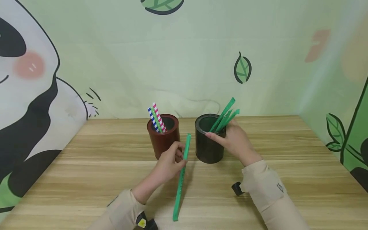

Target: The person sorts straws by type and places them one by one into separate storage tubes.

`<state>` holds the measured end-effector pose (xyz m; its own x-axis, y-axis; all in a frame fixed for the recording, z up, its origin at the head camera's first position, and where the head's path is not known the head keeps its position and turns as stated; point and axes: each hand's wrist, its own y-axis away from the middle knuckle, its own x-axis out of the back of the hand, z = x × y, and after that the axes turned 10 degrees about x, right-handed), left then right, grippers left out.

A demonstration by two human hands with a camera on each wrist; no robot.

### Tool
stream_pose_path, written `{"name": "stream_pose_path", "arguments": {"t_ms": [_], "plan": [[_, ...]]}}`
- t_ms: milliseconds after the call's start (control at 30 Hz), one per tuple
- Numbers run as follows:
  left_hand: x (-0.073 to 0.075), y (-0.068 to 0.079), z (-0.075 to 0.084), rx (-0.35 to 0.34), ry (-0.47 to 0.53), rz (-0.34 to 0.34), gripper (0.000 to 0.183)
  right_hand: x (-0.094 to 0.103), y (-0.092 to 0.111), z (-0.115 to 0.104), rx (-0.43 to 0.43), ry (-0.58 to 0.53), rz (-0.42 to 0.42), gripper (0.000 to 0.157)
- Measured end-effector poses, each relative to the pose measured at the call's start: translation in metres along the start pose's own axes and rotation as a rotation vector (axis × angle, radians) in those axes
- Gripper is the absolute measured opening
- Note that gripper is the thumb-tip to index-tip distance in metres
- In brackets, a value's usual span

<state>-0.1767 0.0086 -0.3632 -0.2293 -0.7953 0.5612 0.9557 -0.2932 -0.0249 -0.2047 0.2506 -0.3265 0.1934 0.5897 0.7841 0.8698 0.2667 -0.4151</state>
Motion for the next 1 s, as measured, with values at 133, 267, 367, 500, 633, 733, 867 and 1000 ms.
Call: {"name": "stream_pose_path", "arguments": {"t_ms": [133,267,367,500,633,733,867,1000], "plan": [[0.004,0.001,0.007,-0.025,-0.009,0.031,0.040,0.000,-0.001,0.000,0.002,-0.012,-0.005,0.061],[0.012,0.000,0.015,-0.067,-0.004,0.059,0.044,0.000,-0.001,0.000,0.002,-0.008,-0.005,0.061],[0.018,-0.002,0.021,-0.106,-0.013,0.089,0.043,0.000,0.000,0.000,0.003,0.002,-0.002,0.060],[0.025,-0.005,0.030,-0.161,-0.014,0.139,0.039,0.000,0.001,0.000,0.000,0.006,0.003,0.059],[0.030,-0.007,0.039,-0.212,-0.002,0.184,0.034,0.000,0.001,0.001,-0.006,0.006,0.003,0.059],[0.034,-0.010,0.045,-0.246,0.011,0.214,0.031,0.000,0.000,0.001,-0.010,0.006,-0.002,0.061],[0.037,-0.014,0.050,-0.292,0.018,0.239,0.031,0.000,0.000,0.001,-0.013,-0.002,-0.008,0.062],[0.042,-0.017,0.057,-0.346,0.022,0.268,0.032,0.000,0.000,0.001,-0.010,-0.003,-0.005,0.062]]}}
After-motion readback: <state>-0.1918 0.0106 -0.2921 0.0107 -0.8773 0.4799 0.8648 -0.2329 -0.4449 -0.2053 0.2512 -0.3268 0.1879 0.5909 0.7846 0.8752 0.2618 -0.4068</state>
